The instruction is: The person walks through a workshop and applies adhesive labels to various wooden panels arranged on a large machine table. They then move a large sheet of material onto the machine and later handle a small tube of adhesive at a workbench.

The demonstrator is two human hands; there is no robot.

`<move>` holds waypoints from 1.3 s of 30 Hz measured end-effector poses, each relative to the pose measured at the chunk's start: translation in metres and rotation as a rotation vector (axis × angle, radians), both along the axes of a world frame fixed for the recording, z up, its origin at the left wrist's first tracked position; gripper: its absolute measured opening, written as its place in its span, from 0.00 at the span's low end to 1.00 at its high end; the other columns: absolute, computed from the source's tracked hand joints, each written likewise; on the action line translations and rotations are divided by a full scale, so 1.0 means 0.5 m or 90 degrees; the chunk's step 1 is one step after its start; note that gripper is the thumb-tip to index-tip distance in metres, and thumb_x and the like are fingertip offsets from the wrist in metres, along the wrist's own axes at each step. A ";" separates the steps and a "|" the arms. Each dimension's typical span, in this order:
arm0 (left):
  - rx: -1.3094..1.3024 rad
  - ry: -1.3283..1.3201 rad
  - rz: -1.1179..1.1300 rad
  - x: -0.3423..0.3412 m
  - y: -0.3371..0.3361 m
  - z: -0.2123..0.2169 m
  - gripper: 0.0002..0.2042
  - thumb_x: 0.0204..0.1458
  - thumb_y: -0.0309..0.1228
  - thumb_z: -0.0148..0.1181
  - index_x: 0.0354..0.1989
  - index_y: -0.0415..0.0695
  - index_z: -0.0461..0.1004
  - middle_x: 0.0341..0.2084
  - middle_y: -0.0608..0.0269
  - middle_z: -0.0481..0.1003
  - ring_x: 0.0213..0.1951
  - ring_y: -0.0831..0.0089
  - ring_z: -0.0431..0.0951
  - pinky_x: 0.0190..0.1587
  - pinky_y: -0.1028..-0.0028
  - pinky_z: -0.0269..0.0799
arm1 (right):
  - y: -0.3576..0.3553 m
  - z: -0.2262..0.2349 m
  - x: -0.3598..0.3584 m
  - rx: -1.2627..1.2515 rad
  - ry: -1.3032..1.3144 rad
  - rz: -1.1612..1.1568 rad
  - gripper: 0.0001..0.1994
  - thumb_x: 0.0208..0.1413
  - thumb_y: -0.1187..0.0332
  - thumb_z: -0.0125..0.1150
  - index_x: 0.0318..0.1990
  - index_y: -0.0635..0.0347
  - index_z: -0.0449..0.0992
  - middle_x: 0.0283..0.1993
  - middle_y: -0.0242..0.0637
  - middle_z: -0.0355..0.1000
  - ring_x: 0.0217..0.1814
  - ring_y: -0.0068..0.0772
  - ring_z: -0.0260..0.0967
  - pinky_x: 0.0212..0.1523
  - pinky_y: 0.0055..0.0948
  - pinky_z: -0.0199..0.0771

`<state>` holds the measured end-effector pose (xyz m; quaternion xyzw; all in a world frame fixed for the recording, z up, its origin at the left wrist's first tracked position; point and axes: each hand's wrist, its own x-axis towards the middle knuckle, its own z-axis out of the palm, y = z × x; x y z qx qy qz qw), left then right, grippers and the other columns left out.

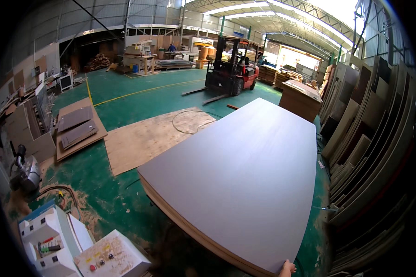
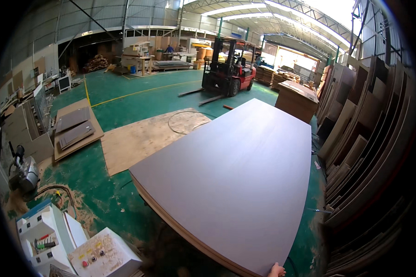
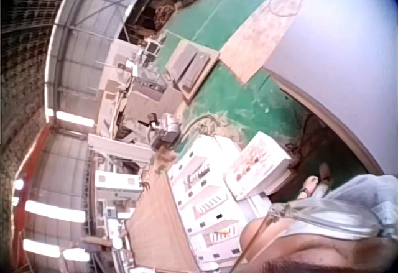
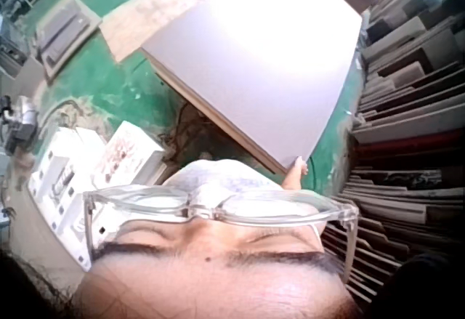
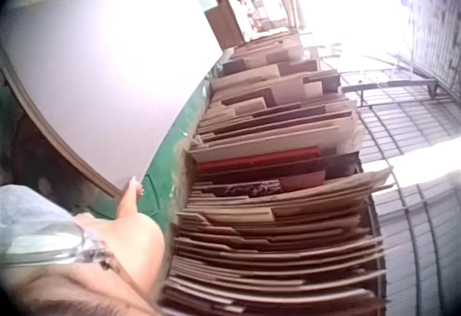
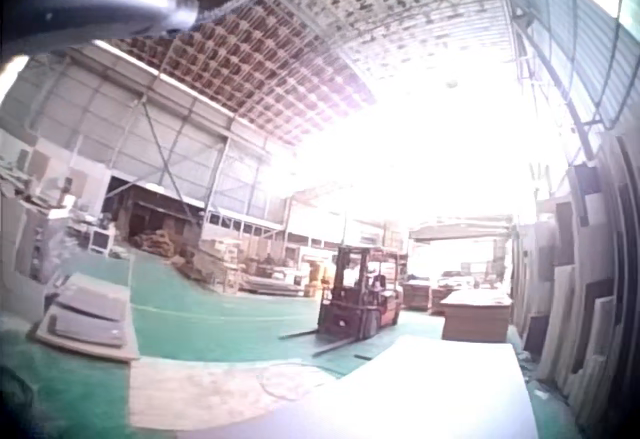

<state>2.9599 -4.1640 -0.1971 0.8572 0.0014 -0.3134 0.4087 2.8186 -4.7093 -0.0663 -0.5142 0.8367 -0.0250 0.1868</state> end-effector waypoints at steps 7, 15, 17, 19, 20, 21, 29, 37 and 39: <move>-0.378 0.301 0.138 0.205 -0.215 0.069 0.09 0.57 0.36 0.56 0.44 0.51 0.74 0.25 0.68 0.73 0.23 0.76 0.71 0.25 0.74 0.67 | 0.252 -0.012 0.231 -0.007 -0.088 0.004 0.34 0.40 0.55 0.69 0.52 0.67 0.66 0.58 0.53 0.61 0.61 0.55 0.60 0.57 0.45 0.67; -0.482 0.432 0.403 0.213 -0.545 0.194 0.21 0.52 0.26 0.62 0.51 0.42 0.59 0.49 0.54 0.68 0.48 0.56 0.72 0.46 0.51 0.71 | 0.341 -0.128 0.198 0.221 -0.781 -0.126 0.27 0.57 0.57 0.60 0.57 0.68 0.65 0.56 0.49 0.69 0.55 0.42 0.68 0.55 0.41 0.66; -0.358 0.319 0.403 0.229 -0.540 0.209 0.16 0.51 0.25 0.62 0.45 0.35 0.64 0.44 0.52 0.72 0.42 0.60 0.74 0.43 0.59 0.73 | 0.350 -0.079 0.230 0.228 -0.650 -0.083 0.21 0.60 0.60 0.57 0.54 0.66 0.68 0.52 0.44 0.71 0.51 0.42 0.69 0.51 0.44 0.69; -0.327 0.253 0.342 0.202 -0.547 0.340 0.15 0.51 0.26 0.64 0.42 0.33 0.66 0.41 0.52 0.73 0.40 0.62 0.74 0.43 0.61 0.73 | 0.339 -0.070 0.179 0.194 -0.687 -0.020 0.21 0.61 0.58 0.55 0.52 0.66 0.70 0.49 0.43 0.72 0.47 0.39 0.70 0.46 0.42 0.71; -0.349 0.206 0.349 0.222 -0.524 0.332 0.15 0.50 0.26 0.64 0.41 0.33 0.66 0.40 0.52 0.73 0.40 0.62 0.74 0.42 0.61 0.73 | 0.360 -0.010 0.215 0.215 -0.706 0.035 0.21 0.61 0.57 0.55 0.52 0.67 0.70 0.49 0.43 0.72 0.46 0.38 0.70 0.45 0.41 0.72; -0.365 0.176 0.350 0.227 -0.504 0.320 0.15 0.50 0.26 0.65 0.41 0.33 0.67 0.39 0.53 0.73 0.39 0.63 0.75 0.42 0.61 0.74 | 0.381 0.028 0.214 0.228 -0.713 0.080 0.21 0.62 0.57 0.54 0.52 0.67 0.70 0.49 0.43 0.72 0.45 0.38 0.70 0.44 0.41 0.72; -0.384 0.253 0.415 0.039 -0.282 0.186 0.16 0.50 0.31 0.65 0.44 0.35 0.71 0.42 0.53 0.76 0.43 0.64 0.76 0.45 0.65 0.71 | 0.464 -0.078 -0.004 0.697 -0.583 0.229 0.31 0.59 0.54 0.57 0.60 0.68 0.57 0.57 0.51 0.63 0.55 0.54 0.65 0.51 0.53 0.70; -0.269 0.128 0.604 -0.503 -0.037 0.176 0.21 0.48 0.40 0.67 0.42 0.37 0.70 0.40 0.55 0.76 0.43 0.66 0.75 0.47 0.65 0.70 | 0.206 -0.117 -0.224 0.489 -0.727 0.111 0.45 0.55 0.31 0.40 0.69 0.56 0.44 0.67 0.52 0.52 0.66 0.54 0.55 0.66 0.49 0.53; -0.279 0.152 0.675 -0.669 -0.020 0.183 0.25 0.47 0.44 0.67 0.45 0.36 0.71 0.42 0.53 0.76 0.46 0.63 0.75 0.49 0.65 0.69 | 0.243 -0.098 -0.250 0.532 -0.793 0.169 0.39 0.57 0.34 0.38 0.67 0.52 0.50 0.65 0.46 0.56 0.66 0.51 0.56 0.64 0.49 0.57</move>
